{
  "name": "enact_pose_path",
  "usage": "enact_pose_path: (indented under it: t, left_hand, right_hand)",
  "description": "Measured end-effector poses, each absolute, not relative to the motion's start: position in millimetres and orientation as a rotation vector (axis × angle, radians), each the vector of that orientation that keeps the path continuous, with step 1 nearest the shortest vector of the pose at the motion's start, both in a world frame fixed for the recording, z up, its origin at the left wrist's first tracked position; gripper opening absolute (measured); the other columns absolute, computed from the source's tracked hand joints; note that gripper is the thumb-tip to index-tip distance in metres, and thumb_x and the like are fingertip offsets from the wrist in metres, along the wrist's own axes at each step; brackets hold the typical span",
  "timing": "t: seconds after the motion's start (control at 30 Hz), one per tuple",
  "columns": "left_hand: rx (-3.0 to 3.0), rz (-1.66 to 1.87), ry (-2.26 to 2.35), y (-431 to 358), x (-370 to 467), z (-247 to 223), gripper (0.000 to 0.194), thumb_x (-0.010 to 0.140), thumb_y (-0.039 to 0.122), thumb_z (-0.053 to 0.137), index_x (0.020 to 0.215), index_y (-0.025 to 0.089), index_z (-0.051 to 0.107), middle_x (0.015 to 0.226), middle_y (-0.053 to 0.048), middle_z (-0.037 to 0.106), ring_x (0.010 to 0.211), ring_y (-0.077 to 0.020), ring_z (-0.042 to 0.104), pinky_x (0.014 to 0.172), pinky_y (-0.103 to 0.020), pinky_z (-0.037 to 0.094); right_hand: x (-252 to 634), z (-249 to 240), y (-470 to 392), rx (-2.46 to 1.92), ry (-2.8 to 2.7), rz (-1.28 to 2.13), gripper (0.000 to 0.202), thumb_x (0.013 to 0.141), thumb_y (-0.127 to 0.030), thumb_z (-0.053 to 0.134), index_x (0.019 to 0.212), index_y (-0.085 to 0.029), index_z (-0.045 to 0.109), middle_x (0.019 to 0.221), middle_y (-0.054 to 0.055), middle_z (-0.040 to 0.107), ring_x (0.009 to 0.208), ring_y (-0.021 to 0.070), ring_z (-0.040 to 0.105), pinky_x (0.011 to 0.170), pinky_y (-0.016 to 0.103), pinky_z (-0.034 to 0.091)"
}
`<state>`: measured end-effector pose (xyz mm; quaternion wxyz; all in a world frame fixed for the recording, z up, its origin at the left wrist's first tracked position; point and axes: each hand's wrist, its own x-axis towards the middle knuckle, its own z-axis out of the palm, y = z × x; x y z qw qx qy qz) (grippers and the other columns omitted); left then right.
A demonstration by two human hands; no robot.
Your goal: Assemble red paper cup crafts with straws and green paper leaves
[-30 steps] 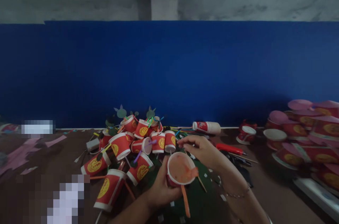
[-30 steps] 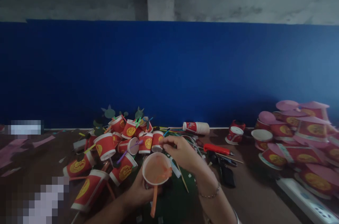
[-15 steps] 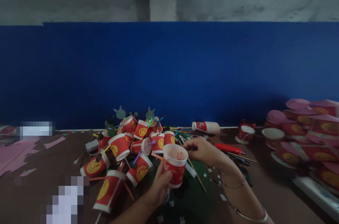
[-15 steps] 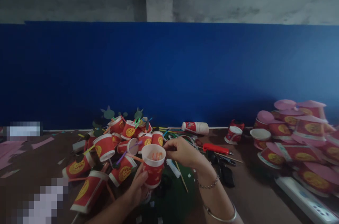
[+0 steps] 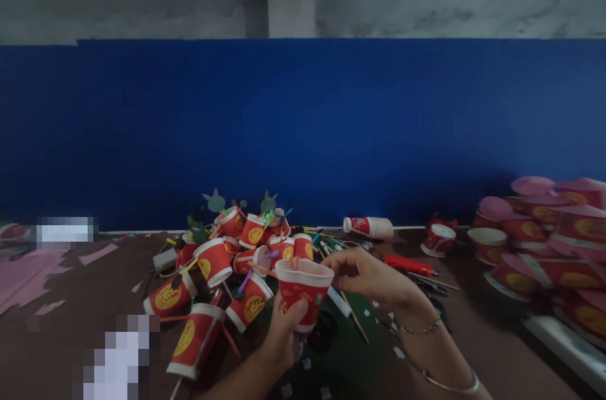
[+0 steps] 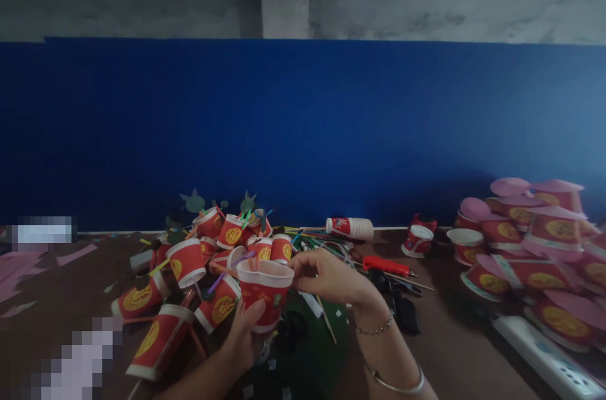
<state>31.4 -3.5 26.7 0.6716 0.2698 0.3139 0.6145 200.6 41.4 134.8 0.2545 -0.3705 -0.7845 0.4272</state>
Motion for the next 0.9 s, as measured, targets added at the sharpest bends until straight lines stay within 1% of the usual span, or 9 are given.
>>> enact_pose_path:
  t: [0.13,0.2,0.27,0.33,0.4,0.47,0.57,0.7,0.9]
  left_hand:
    - [0.615,1.368,0.709,1,34,26,0.056,0.052,0.052,0.082,0.091,0.016,0.061,0.069,-0.001,0.064,0.054,-0.0117,0.058,0.046,-0.019,0.043]
    - [0.725,1.384,0.695,5,35,27,0.056,0.056,0.053,0.079,0.094,0.016,0.060,0.072,-0.003,0.066,0.055,-0.0137,0.060,0.049,-0.022,0.046]
    - [0.869,1.467,0.721,8,35,29,0.062,0.057,0.047,0.080,0.106,0.018,0.056,0.090,-0.007,0.068,0.075,-0.0197,0.065,0.066,-0.028,0.052]
    - [0.987,1.589,0.827,10,35,33,0.079,0.054,0.038,0.083,0.122,0.020,0.047,0.114,-0.011,0.063,0.102,-0.0251,0.061,0.088,-0.033,0.048]
    - [1.078,1.652,0.975,9,34,37,0.090,0.053,0.030,0.084,0.131,0.019,0.040,0.125,-0.012,0.057,0.115,-0.0271,0.054,0.096,-0.034,0.042]
    - [1.123,1.652,1.089,8,33,41,0.088,0.053,0.026,0.083,0.130,0.017,0.041,0.122,-0.012,0.059,0.111,-0.0273,0.056,0.095,-0.034,0.043]
    - [1.129,1.629,1.145,8,32,45,0.065,0.059,0.026,0.078,0.118,0.016,0.051,0.104,-0.009,0.067,0.093,-0.0239,0.063,0.082,-0.031,0.049]
    - [1.113,1.632,1.131,7,33,47,0.043,0.060,0.027,0.075,0.099,0.016,0.059,0.084,-0.004,0.069,0.075,-0.0196,0.063,0.069,-0.028,0.050]
    - [1.017,1.620,1.033,6,35,44,0.043,0.063,0.033,0.075,0.100,0.017,0.058,0.083,-0.004,0.068,0.074,-0.0182,0.063,0.069,-0.027,0.050]
  right_hand:
    - [198,133,43,-1.067,-2.125,1.049,0.009,0.076,-0.020,0.057,0.069,-0.015,0.061,0.068,-0.001,0.060,0.063,0.0112,0.052,0.058,0.023,0.041]
    - [195,129,46,-1.122,-2.069,0.956,0.008,0.073,-0.018,0.056,0.066,-0.016,0.058,0.064,-0.002,0.057,0.059,0.0106,0.049,0.055,0.022,0.038]
    - [191,126,49,-1.207,-2.017,0.888,0.007,0.071,-0.017,0.055,0.065,-0.016,0.057,0.060,-0.003,0.055,0.057,0.0104,0.047,0.053,0.022,0.036]
    - [186,125,49,-1.293,-2.015,0.800,0.007,0.069,-0.015,0.053,0.063,-0.015,0.057,0.057,-0.003,0.054,0.055,0.0106,0.047,0.052,0.022,0.035]
    - [182,127,45,-1.341,-2.048,0.702,0.009,0.068,-0.013,0.052,0.061,-0.015,0.057,0.057,-0.002,0.056,0.055,0.0110,0.047,0.052,0.022,0.035]
    - [178,130,39,-1.342,-2.091,0.644,0.010,0.067,-0.012,0.051,0.061,-0.016,0.057,0.058,-0.002,0.058,0.056,0.0113,0.049,0.052,0.022,0.035]
    - [174,135,28,-1.302,-2.143,0.632,0.011,0.067,-0.011,0.050,0.063,-0.016,0.058,0.062,-0.001,0.061,0.058,0.0115,0.051,0.054,0.022,0.037]
    - [171,140,20,-1.252,-2.167,0.648,0.010,0.067,-0.010,0.051,0.062,-0.017,0.057,0.063,-0.001,0.061,0.059,0.0115,0.053,0.055,0.022,0.038]
    - [173,142,20,-1.126,-2.182,0.703,0.009,0.068,-0.011,0.052,0.064,-0.017,0.057,0.069,0.000,0.062,0.063,0.0114,0.054,0.058,0.022,0.040]
